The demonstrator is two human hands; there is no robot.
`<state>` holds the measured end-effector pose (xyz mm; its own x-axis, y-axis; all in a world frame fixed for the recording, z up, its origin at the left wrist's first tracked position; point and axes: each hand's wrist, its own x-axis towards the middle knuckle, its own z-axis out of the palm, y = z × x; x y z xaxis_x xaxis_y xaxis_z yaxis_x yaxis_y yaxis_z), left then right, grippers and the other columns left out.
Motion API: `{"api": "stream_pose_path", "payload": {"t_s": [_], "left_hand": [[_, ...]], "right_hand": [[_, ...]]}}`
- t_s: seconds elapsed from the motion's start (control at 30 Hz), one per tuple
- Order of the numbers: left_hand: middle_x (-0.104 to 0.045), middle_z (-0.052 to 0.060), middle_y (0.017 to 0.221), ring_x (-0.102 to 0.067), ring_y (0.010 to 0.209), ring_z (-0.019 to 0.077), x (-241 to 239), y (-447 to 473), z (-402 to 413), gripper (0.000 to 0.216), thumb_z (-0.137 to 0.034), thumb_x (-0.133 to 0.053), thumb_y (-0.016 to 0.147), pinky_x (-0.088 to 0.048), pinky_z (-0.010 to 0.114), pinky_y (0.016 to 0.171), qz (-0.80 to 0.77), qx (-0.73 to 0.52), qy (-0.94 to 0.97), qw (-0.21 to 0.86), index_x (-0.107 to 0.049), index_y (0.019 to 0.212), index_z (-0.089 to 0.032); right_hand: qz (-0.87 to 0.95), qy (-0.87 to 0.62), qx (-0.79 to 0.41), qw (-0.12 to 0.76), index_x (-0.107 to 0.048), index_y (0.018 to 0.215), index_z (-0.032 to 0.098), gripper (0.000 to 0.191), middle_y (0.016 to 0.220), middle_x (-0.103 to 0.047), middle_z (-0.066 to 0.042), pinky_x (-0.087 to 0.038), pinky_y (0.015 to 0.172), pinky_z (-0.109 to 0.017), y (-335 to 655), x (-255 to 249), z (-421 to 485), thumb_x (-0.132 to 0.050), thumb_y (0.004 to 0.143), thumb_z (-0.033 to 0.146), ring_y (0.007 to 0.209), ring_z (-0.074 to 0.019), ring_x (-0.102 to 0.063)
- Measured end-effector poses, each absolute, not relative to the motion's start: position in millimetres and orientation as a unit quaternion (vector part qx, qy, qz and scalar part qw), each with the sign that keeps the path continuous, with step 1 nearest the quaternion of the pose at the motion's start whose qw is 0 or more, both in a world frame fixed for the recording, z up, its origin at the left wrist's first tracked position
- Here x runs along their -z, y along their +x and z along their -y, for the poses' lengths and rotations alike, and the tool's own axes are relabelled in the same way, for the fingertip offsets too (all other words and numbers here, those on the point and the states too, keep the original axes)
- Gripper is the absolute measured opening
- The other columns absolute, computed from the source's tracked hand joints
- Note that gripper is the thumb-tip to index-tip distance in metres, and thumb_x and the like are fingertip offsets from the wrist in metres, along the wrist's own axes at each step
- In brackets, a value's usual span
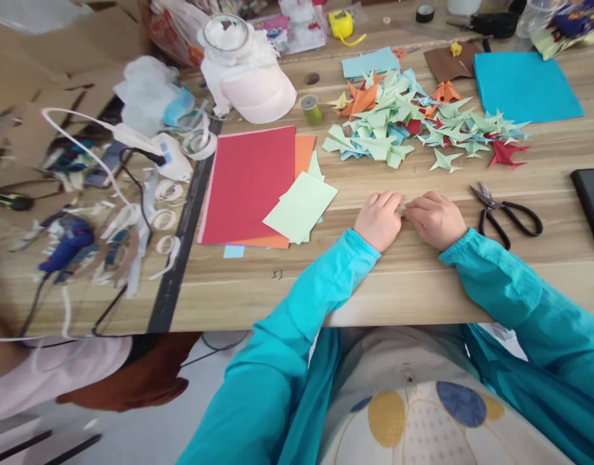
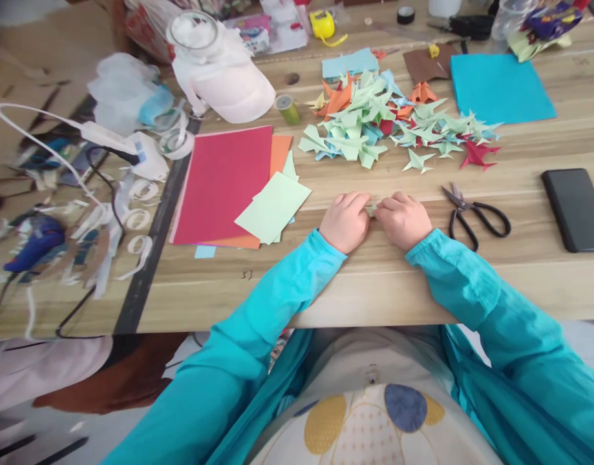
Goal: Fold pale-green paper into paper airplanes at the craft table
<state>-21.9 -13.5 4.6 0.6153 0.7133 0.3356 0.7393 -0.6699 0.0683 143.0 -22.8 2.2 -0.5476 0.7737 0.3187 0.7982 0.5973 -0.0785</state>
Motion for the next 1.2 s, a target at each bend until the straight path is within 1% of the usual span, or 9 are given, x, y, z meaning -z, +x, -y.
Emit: {"api": "stream_pose_path", "payload": {"t_s": [0.07,0.1,0.23,0.47,0.57,0.7,0.8,1.0,1.2], "left_hand": [[-0.062,0.011,0.1,-0.052,0.092,0.0219,-1,-18,14,0.029,-0.011,-0.033,0.087,-0.038,0.037,0.08,0.415,0.187,-0.89,0.037,-0.062,0.086,-0.011],[-0.062,0.01,0.095,-0.052,0.089,0.0214,0,-17,15,0.03,-0.013,-0.032,0.088,-0.038,0.036,0.078,0.413,0.189,-0.89,0.034,-0.062,0.086,-0.011],[-0.061,0.009,0.082,-0.051,0.081,0.0214,4,-20,15,0.036,-0.018,-0.028,0.091,-0.037,0.037,0.072,0.386,0.169,-0.907,0.026,-0.061,0.076,-0.014],[-0.058,0.012,0.088,-0.048,0.085,0.023,1,-25,21,0.032,-0.025,-0.031,0.09,-0.036,0.038,0.072,0.363,0.162,-0.917,0.026,-0.06,0.086,-0.012],[-0.057,0.012,0.088,-0.048,0.083,0.0231,0,-26,22,0.032,-0.025,-0.031,0.089,-0.036,0.038,0.071,0.359,0.155,-0.92,0.033,-0.06,0.084,-0.012],[-0.057,0.011,0.085,-0.048,0.081,0.0228,-1,-25,19,0.032,-0.024,-0.03,0.089,-0.035,0.037,0.069,0.355,0.152,-0.922,0.037,-0.059,0.082,-0.013],[-0.058,0.01,0.083,-0.047,0.08,0.0223,-1,-25,16,0.034,-0.023,-0.028,0.09,-0.034,0.037,0.069,0.357,0.159,-0.92,0.027,-0.059,0.081,-0.014],[-0.059,0.009,0.083,-0.047,0.08,0.0213,4,-25,12,0.035,-0.019,-0.027,0.09,-0.033,0.037,0.071,0.355,0.168,-0.919,0.028,-0.06,0.082,-0.015],[-0.058,0.009,0.082,-0.047,0.08,0.0211,6,-23,9,0.036,-0.019,-0.026,0.091,-0.032,0.037,0.07,0.354,0.18,-0.918,0.023,-0.06,0.081,-0.014]], "right_hand": [[0.881,-0.447,0.034,0.149,-0.069,0.085,0.017,0.028,0.084,-0.065,-0.008,-0.033,0.066,-0.031,143,-3,23,-0.041,0.087,0.019,0.081,-0.0201,-0.047],[0.882,-0.448,0.031,0.144,-0.069,0.085,0.017,0.029,0.083,-0.065,-0.008,-0.033,0.067,-0.032,143,-4,23,-0.04,0.087,0.019,0.082,-0.0201,-0.047],[0.879,-0.455,0.006,0.142,-0.068,0.087,0.017,0.029,0.085,-0.064,-0.009,-0.033,0.068,-0.032,143,-4,23,-0.04,0.087,0.02,0.084,-0.0206,-0.047],[0.879,-0.443,-0.016,0.176,-0.067,0.094,0.013,0.026,0.087,-0.067,-0.01,-0.037,0.072,-0.032,146,-3,23,-0.047,0.082,0.024,0.085,-0.0218,-0.052],[0.887,-0.426,-0.01,0.178,-0.067,0.091,0.014,0.025,0.086,-0.067,-0.01,-0.036,0.069,-0.032,146,-4,25,-0.046,0.083,0.025,0.082,-0.021,-0.053],[0.892,-0.427,0.016,0.148,-0.067,0.076,0.014,0.027,0.074,-0.065,-0.009,-0.031,0.061,-0.029,146,-7,26,-0.041,0.083,0.018,0.071,-0.0175,-0.051],[0.892,-0.433,0.046,0.118,-0.065,0.07,0.013,0.028,0.069,-0.063,-0.008,-0.026,0.056,-0.029,146,-11,27,-0.04,0.083,0.015,0.065,-0.0159,-0.048],[0.89,-0.44,0.084,0.089,-0.064,0.07,0.015,0.03,0.067,-0.06,-0.007,-0.02,0.053,-0.03,148,-18,27,-0.037,0.084,0.013,0.061,-0.0148,-0.044],[0.882,-0.454,0.083,0.094,-0.064,0.071,0.015,0.029,0.066,-0.059,-0.007,-0.02,0.053,-0.03,149,-19,23,-0.038,0.084,0.014,0.062,-0.0151,-0.043]]}}
